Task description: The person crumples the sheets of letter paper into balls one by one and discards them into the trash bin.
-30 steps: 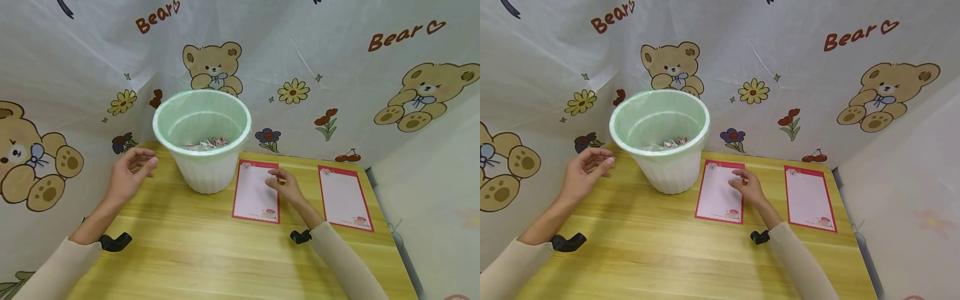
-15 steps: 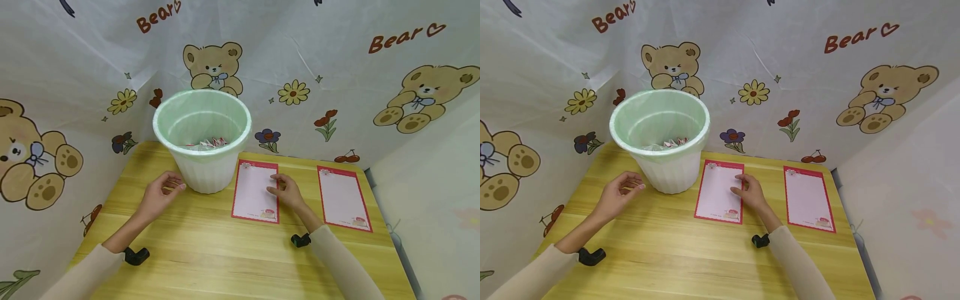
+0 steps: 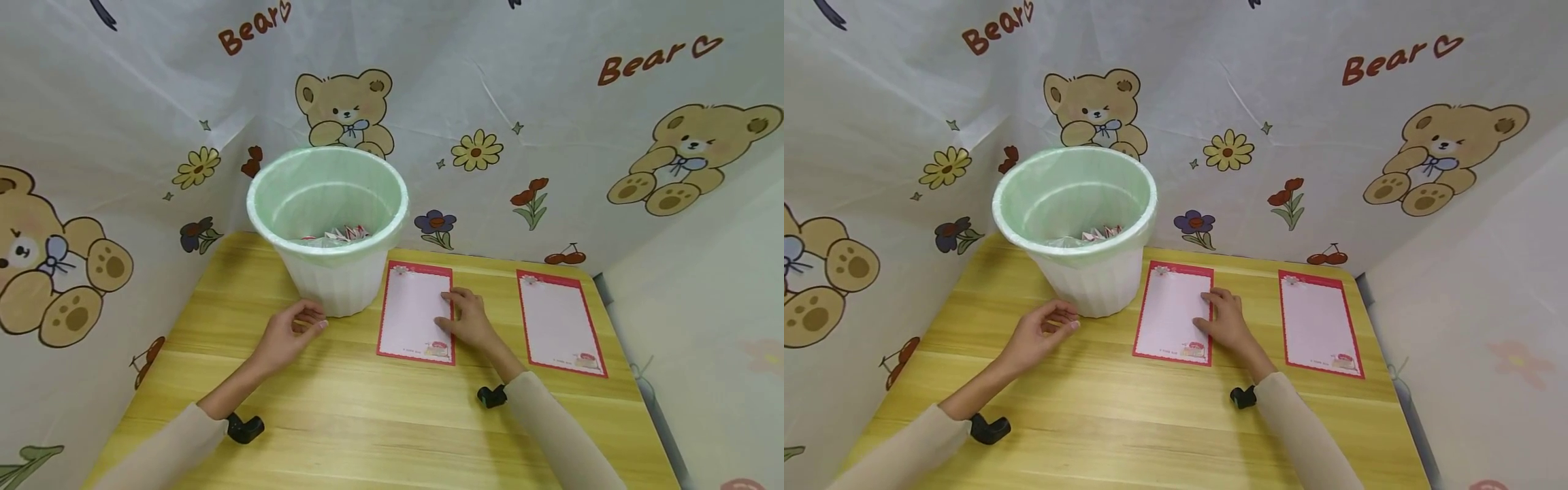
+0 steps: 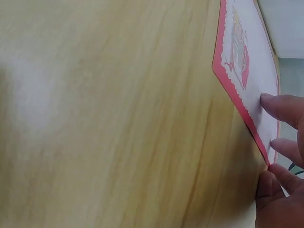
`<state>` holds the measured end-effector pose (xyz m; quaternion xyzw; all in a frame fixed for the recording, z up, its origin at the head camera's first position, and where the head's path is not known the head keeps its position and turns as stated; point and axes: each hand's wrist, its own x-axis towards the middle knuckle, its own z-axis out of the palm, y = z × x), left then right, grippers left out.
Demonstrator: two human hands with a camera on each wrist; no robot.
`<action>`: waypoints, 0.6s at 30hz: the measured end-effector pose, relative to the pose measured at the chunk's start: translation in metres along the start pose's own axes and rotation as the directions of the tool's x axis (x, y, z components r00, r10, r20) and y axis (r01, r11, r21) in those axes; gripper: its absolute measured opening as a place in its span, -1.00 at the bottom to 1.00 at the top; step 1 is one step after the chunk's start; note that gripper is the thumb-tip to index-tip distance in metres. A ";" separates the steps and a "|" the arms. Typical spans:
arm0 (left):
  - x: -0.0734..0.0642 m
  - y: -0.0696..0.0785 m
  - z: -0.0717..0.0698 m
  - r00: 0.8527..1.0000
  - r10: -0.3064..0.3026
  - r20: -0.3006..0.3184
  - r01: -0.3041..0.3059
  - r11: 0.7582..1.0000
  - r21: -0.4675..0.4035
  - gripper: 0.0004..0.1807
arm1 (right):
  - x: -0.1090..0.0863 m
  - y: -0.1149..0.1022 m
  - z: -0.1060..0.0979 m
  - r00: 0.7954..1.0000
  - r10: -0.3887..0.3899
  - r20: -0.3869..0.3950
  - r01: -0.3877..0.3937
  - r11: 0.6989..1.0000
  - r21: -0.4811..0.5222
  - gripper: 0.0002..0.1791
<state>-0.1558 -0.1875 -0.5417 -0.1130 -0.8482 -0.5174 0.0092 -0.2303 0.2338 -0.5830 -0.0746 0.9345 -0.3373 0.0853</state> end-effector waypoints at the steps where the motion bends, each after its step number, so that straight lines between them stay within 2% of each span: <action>1: 0.000 -0.001 0.002 1.000 0.001 0.006 -0.001 1.000 -0.007 -0.69 | 0.000 0.000 0.000 1.000 -0.001 0.001 0.001 1.000 -0.009 -0.22; 10: -0.003 -0.008 0.023 1.000 0.001 0.032 0.001 0.999 -0.050 -0.69 | -0.005 -0.008 -0.001 1.000 -0.007 -0.002 0.007 0.998 -0.059 -0.23; 18: 0.001 -0.008 0.045 0.993 0.016 0.115 -0.005 0.995 -0.096 -0.64 | -0.019 -0.010 0.001 0.999 -0.043 0.006 0.043 0.994 -0.104 -0.24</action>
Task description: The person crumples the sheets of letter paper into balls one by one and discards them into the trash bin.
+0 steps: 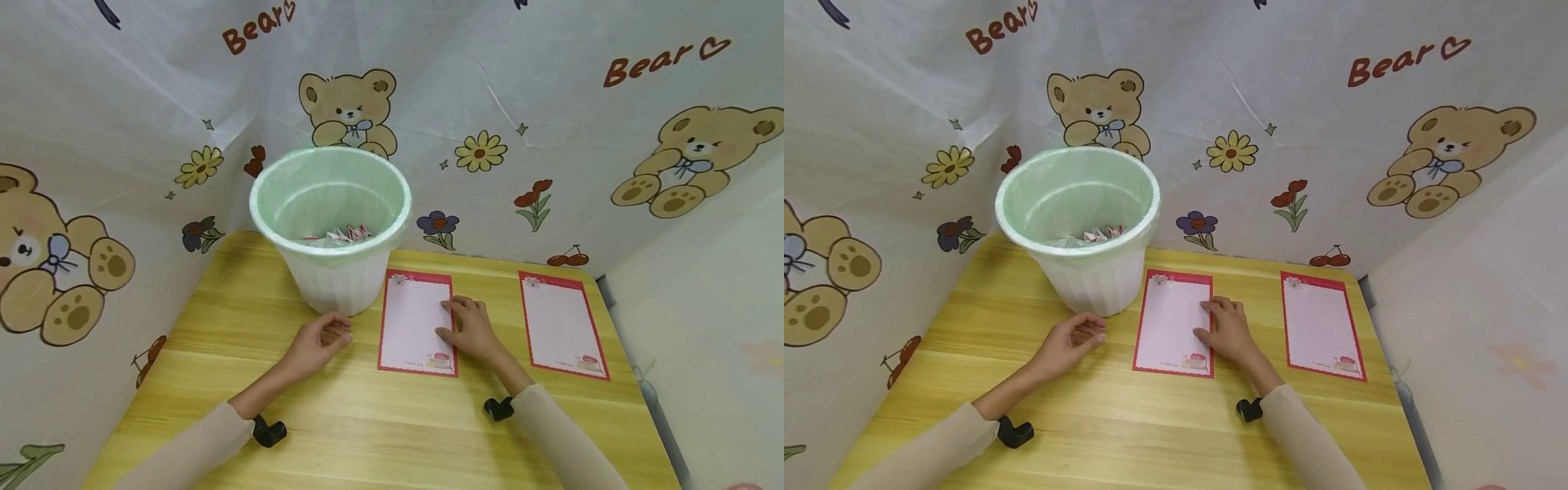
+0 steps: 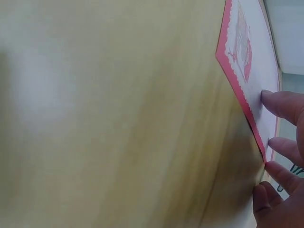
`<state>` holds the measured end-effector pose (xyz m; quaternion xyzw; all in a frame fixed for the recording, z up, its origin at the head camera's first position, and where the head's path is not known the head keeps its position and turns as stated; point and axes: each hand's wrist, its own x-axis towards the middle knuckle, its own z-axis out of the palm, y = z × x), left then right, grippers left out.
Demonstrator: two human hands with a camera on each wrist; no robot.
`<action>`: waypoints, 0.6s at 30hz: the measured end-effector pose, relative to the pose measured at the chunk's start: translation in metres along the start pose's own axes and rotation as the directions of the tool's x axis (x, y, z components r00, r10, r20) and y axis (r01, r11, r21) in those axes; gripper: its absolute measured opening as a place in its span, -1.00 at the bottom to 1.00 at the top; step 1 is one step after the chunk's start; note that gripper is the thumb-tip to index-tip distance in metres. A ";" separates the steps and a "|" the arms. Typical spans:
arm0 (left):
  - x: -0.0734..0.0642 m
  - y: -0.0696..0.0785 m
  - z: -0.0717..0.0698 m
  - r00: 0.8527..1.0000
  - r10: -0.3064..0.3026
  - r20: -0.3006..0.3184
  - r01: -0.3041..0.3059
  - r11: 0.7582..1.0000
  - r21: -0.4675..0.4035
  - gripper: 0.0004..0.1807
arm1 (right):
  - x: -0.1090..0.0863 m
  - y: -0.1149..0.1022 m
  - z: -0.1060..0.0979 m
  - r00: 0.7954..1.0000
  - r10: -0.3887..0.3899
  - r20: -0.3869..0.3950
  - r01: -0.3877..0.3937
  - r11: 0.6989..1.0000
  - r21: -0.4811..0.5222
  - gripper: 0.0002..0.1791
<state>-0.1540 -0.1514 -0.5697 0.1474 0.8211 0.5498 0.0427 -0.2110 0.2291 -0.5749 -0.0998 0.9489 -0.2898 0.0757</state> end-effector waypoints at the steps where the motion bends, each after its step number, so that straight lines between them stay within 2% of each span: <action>1: 0.001 0.000 0.003 1.000 0.000 0.006 0.000 1.000 -0.009 -0.64 | -0.003 0.000 0.000 1.000 -0.002 0.000 0.002 1.000 0.000 -0.24; 8: 0.005 -0.005 0.013 1.000 0.002 0.014 -0.001 0.998 -0.062 -0.64 | -0.020 0.001 0.007 0.999 -0.039 -0.032 0.038 0.999 -0.031 -0.23; 18: 0.007 -0.007 0.026 0.997 -0.005 0.073 0.008 0.999 -0.046 -0.68 | -0.046 -0.004 0.018 0.998 -0.057 -0.035 0.055 0.997 -0.047 -0.25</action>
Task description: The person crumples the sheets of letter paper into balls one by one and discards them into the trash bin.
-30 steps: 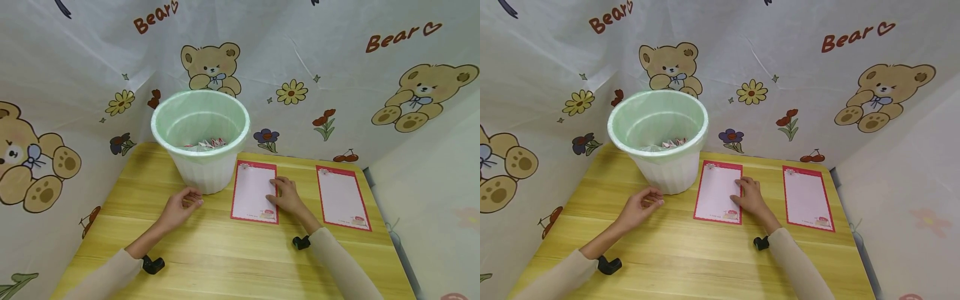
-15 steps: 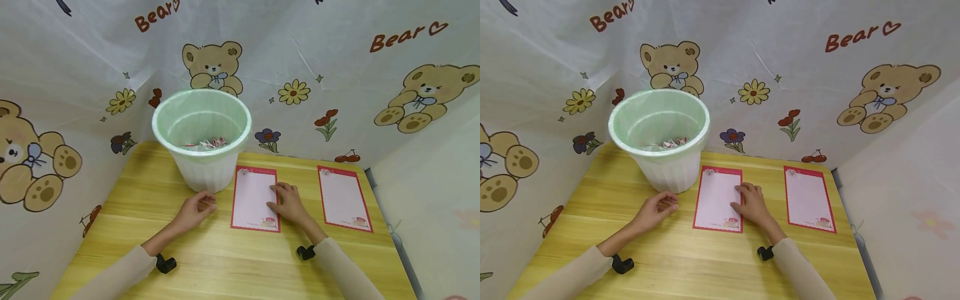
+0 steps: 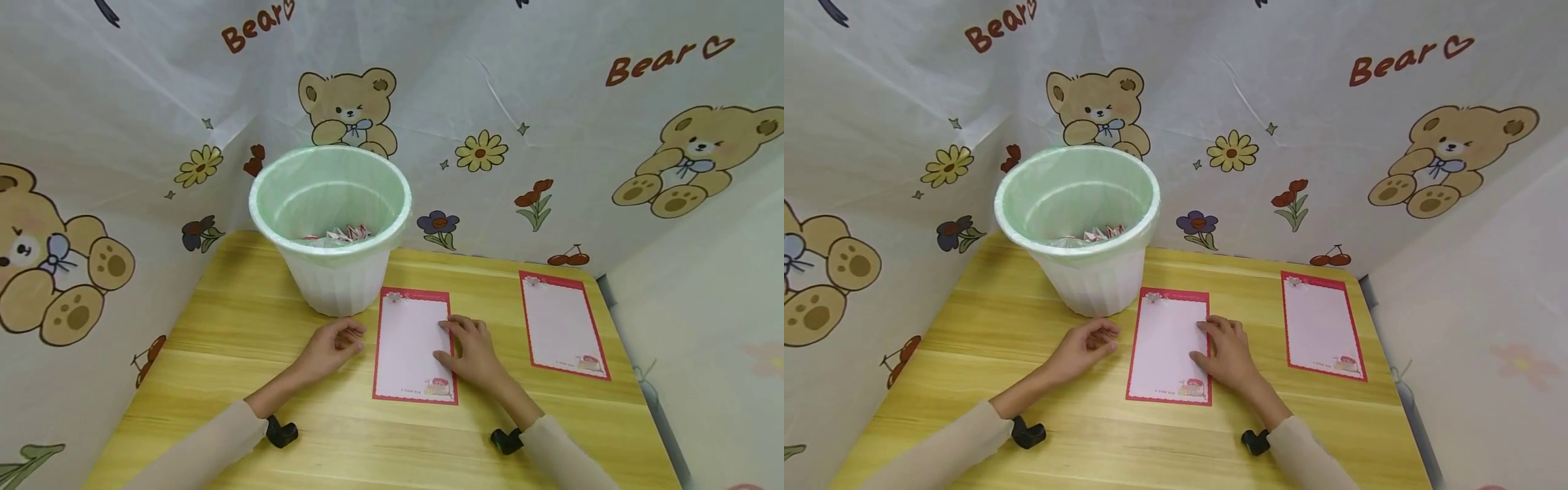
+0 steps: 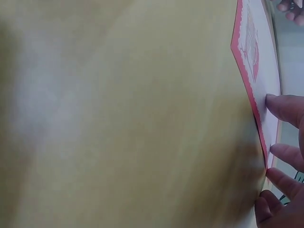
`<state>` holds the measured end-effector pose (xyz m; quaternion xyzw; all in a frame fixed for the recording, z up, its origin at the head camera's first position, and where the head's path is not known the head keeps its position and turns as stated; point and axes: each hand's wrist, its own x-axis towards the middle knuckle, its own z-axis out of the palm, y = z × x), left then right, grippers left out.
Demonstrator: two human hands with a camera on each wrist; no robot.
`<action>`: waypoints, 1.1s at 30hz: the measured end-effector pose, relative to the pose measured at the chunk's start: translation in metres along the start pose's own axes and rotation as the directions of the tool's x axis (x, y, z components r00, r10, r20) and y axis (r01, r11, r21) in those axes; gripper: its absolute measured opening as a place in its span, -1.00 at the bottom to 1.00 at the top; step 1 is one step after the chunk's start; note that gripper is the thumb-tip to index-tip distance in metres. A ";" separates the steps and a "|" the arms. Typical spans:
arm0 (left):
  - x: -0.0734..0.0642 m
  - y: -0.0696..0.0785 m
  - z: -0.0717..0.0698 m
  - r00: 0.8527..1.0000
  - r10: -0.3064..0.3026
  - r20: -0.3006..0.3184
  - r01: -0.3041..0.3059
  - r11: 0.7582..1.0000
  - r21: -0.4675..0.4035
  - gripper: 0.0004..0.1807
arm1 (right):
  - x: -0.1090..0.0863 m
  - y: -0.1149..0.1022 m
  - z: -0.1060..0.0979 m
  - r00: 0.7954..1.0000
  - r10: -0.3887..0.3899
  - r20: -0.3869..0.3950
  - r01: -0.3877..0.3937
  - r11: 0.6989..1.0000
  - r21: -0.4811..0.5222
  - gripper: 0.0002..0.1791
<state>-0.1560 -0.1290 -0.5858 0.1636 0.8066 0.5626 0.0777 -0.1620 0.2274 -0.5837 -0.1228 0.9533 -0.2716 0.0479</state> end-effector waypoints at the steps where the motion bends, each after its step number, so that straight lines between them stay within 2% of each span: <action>1: 0.000 0.000 0.001 1.000 -0.005 0.003 0.005 1.000 0.009 -0.68 | -0.002 0.000 0.001 1.000 -0.003 -0.003 0.003 1.000 -0.003 -0.25; 6: 0.001 -0.001 0.007 1.000 -0.008 0.004 0.007 0.993 0.120 -0.66 | -0.011 -0.005 0.006 1.000 -0.013 -0.019 0.013 1.000 0.008 -0.26; 12: 0.001 -0.005 0.014 1.000 0.030 0.005 -0.031 0.960 0.279 -0.62 | -0.018 -0.011 0.011 1.000 -0.012 -0.016 0.012 1.000 0.016 -0.25; 19: 0.000 -0.003 0.023 0.999 0.034 0.021 -0.040 0.924 0.381 -0.53 | -0.021 -0.010 0.013 1.000 0.002 -0.019 -0.002 1.000 -0.018 -0.26; 26: 0.002 0.000 0.026 0.996 0.019 0.083 -0.055 0.889 0.455 -0.28 | -0.019 -0.011 0.005 1.000 -0.015 0.009 0.015 0.999 -0.031 -0.23; 33: 0.007 0.002 0.026 0.991 -0.018 0.132 -0.052 0.859 0.510 0.03 | -0.013 -0.009 -0.002 0.996 -0.042 0.077 0.047 0.996 -0.072 0.00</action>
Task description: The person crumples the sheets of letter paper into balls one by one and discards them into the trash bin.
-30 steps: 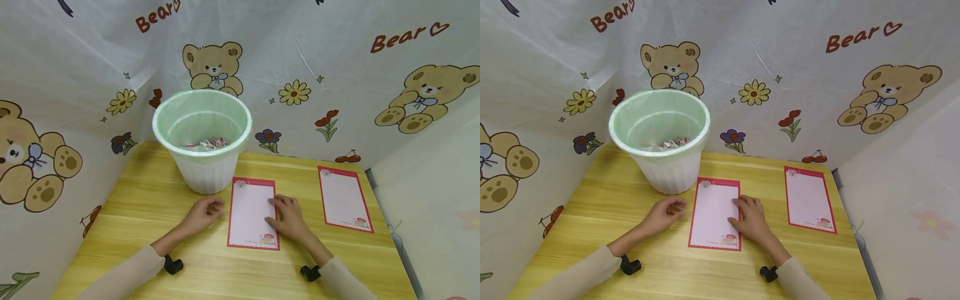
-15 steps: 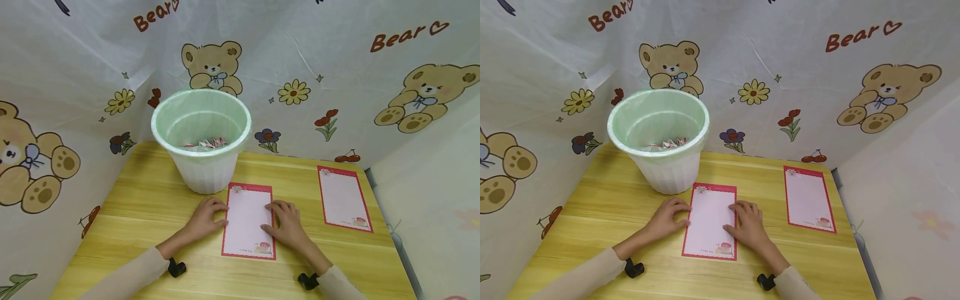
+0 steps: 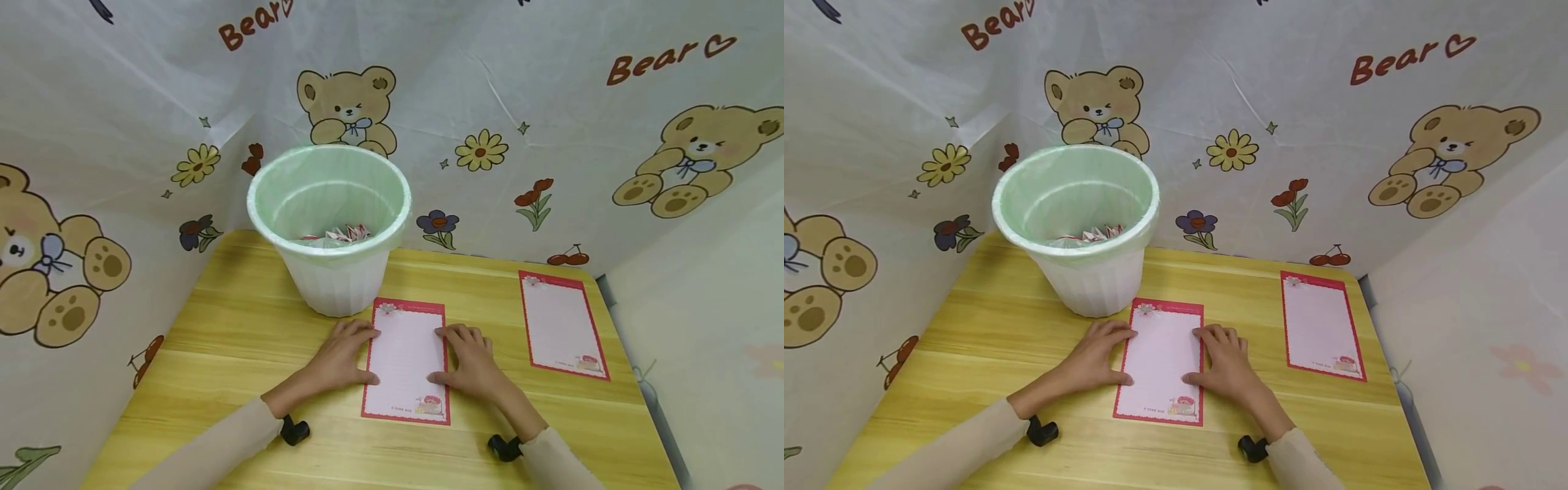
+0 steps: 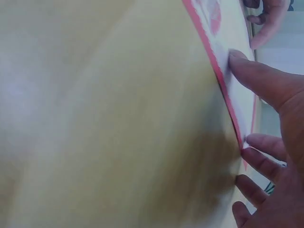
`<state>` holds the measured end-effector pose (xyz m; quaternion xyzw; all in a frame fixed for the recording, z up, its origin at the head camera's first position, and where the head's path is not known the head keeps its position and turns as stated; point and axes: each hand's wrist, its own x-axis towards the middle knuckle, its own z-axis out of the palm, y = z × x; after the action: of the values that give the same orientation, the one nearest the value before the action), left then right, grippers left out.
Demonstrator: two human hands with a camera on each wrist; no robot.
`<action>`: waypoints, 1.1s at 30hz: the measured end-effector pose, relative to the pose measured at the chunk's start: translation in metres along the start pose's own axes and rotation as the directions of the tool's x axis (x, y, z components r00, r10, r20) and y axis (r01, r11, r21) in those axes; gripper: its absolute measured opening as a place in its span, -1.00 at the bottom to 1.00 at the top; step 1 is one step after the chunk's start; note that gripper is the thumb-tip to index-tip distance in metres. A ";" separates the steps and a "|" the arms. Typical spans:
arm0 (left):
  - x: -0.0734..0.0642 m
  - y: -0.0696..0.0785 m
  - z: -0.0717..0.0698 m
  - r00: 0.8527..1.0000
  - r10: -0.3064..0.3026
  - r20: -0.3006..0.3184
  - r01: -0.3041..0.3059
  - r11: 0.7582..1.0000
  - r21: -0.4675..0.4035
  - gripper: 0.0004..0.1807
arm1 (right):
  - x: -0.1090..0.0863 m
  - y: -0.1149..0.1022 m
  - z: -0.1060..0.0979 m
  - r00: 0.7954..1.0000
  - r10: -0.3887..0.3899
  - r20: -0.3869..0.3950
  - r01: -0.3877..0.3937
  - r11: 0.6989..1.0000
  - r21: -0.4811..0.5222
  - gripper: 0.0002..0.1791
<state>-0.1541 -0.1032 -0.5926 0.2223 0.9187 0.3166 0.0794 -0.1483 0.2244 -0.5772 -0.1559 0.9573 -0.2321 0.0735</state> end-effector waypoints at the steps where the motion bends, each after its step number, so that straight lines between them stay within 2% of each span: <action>1: 0.001 0.000 -0.001 1.000 0.002 0.011 -0.002 1.000 0.009 0.07 | 0.001 0.000 -0.001 1.000 -0.007 0.009 0.007 1.000 -0.010 0.03; 9: 0.008 0.001 -0.003 0.998 0.013 0.059 -0.017 0.997 0.080 0.16 | 0.009 -0.003 -0.007 0.998 -0.030 0.054 0.034 0.997 -0.068 0.08; 16: 0.011 0.005 -0.003 0.997 0.016 0.082 -0.022 0.997 0.070 0.11 | 0.010 -0.004 -0.009 0.997 -0.031 0.064 0.034 0.998 -0.048 0.02; 19: 0.011 0.006 -0.004 0.998 0.020 0.066 -0.024 0.998 0.064 -0.02 | 0.010 -0.003 -0.008 0.997 -0.051 0.060 0.053 0.998 -0.031 -0.06; 24: 0.010 0.006 -0.003 0.998 0.058 0.009 -0.058 0.996 0.061 -0.38 | 0.010 -0.001 -0.008 0.996 -0.083 0.040 0.083 0.996 0.017 -0.21; 27: 0.011 0.005 -0.001 0.995 0.089 -0.037 -0.087 0.995 0.057 -0.56 | 0.009 -0.001 -0.006 0.994 -0.112 0.013 0.111 0.993 0.042 -0.36; 33: 0.012 0.003 0.006 0.988 0.119 -0.097 -0.106 0.986 0.127 -0.82 | 0.007 -0.002 -0.001 0.989 -0.143 -0.043 0.147 0.983 0.113 -0.72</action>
<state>-0.1622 -0.0923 -0.5958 0.2615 0.9251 0.2754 -0.0003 -0.1550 0.2204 -0.5758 -0.2164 0.9295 -0.2947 0.0489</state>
